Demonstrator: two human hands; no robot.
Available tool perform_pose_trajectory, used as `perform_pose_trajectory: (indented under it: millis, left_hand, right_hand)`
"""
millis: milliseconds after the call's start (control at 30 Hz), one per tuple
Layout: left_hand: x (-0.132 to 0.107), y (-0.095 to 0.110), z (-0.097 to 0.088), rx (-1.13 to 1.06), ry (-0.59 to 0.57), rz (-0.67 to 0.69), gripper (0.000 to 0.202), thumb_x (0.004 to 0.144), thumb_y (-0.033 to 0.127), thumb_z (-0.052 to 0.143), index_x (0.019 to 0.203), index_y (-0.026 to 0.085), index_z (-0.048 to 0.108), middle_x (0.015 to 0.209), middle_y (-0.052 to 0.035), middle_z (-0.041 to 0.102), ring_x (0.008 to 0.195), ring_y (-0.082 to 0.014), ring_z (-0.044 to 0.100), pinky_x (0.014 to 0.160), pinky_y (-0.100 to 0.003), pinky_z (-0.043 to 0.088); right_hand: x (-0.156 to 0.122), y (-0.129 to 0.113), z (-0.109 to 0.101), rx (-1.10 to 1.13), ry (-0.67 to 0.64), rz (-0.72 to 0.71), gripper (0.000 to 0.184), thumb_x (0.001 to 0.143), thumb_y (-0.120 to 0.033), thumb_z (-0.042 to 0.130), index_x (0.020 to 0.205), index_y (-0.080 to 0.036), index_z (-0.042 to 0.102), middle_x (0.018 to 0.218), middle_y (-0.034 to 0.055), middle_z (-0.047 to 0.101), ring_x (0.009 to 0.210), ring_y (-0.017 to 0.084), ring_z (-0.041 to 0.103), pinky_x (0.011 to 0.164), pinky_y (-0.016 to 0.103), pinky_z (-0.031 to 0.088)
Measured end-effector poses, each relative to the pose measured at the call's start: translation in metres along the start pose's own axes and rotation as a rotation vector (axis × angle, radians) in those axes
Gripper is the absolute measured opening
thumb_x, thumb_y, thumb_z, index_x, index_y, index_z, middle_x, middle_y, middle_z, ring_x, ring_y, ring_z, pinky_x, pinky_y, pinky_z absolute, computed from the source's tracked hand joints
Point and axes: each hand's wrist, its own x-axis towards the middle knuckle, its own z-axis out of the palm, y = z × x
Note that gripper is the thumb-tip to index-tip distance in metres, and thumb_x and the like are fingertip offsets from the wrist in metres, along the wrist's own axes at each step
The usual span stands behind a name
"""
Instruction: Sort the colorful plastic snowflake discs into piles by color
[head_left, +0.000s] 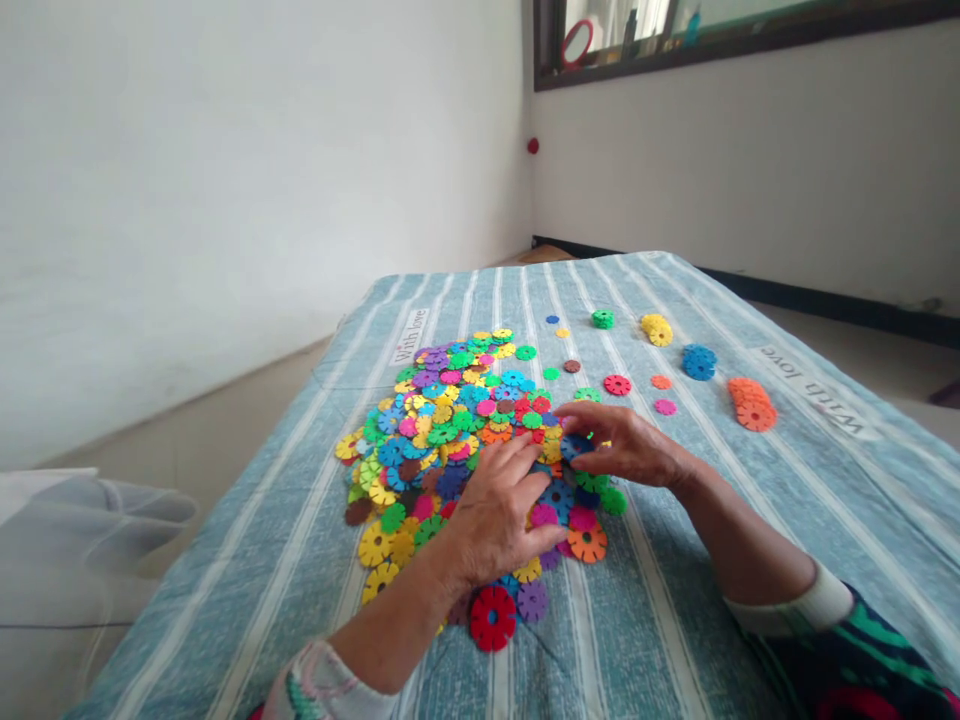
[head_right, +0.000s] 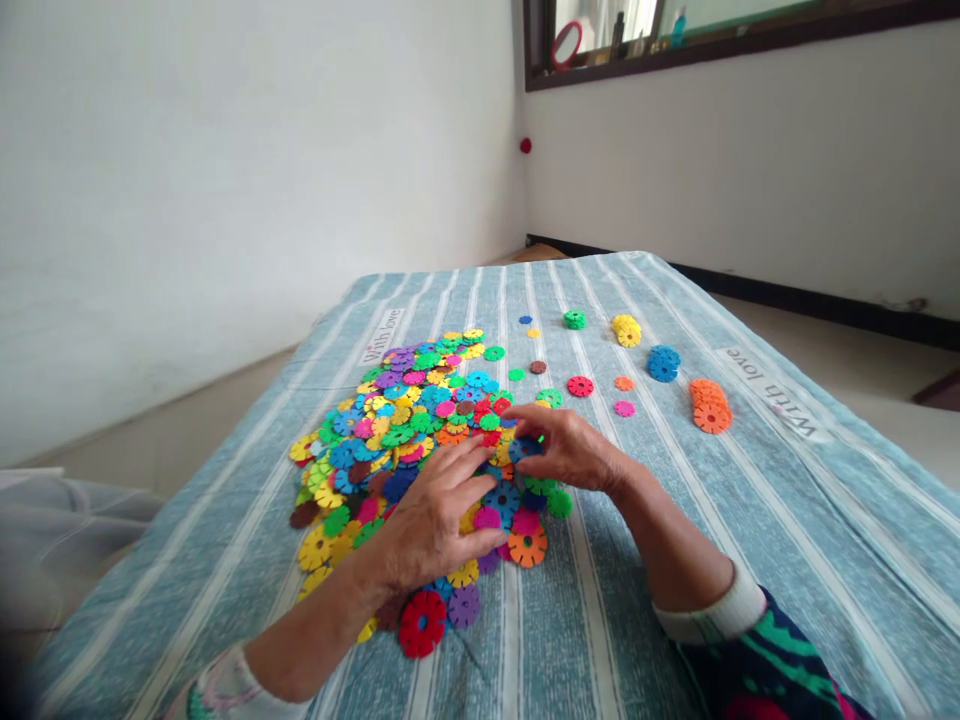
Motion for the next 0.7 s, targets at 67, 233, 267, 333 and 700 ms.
perform_pose_trajectory:
  millis: [67,233,267,333,700]
  left_hand:
    - [0.0,0.002,0.0,0.011,-0.022,-0.032,0.042,0.067,0.036,0.08,0.097,0.01,0.068,0.126,-0.0226,0.059,0.127,-0.0392,0.046,0.104,-0.06,0.038]
    - [-0.003,-0.003,0.003,-0.035,-0.017,-0.057,0.035,0.068,0.021,0.074,0.1,0.01,0.066,0.129,-0.0203,0.058,0.128,-0.0364,0.047,0.105,-0.057,0.04]
    - [-0.004,-0.005,0.003,-0.044,-0.008,-0.051,0.035,0.068,0.018,0.073,0.101,0.01,0.066,0.129,-0.0197,0.058,0.128,-0.0358,0.047,0.105,-0.057,0.04]
    - [-0.005,-0.007,0.005,-0.047,0.031,-0.033,0.036,0.066,0.014,0.07,0.102,0.011,0.065,0.128,-0.0191,0.059,0.127,-0.0351,0.048,0.104,-0.056,0.042]
    - [-0.004,-0.014,0.005,-0.017,0.412,0.041,0.033,0.078,0.016,0.061,0.11,0.013,0.057,0.097,-0.0111,0.07,0.09,-0.0239,0.067,0.081,-0.04,0.056]
  right_hand:
    - [0.0,0.005,-0.007,0.084,0.048,0.014,0.058,0.072,-0.019,0.07,0.127,-0.017,0.053,0.1,0.0054,0.063,0.084,0.014,0.06,0.07,0.029,0.051]
    - [0.0,0.005,-0.008,0.158,0.043,-0.063,0.069,0.071,-0.016,0.071,0.134,-0.02,0.045,0.1,0.0038,0.063,0.09,0.014,0.06,0.074,0.028,0.05]
    - [0.001,0.003,-0.006,0.144,0.038,-0.078,0.069,0.071,-0.016,0.071,0.135,-0.021,0.045,0.1,0.0035,0.063,0.091,0.014,0.06,0.076,0.029,0.049]
    - [0.001,0.0,-0.001,0.137,0.035,-0.103,0.07,0.071,-0.014,0.071,0.136,-0.022,0.044,0.1,0.0033,0.063,0.091,0.014,0.06,0.079,0.03,0.049]
    - [0.003,-0.007,0.021,0.18,0.08,-0.211,0.075,0.073,-0.013,0.069,0.14,-0.026,0.039,0.108,0.0057,0.061,0.095,0.017,0.061,0.082,0.035,0.051]
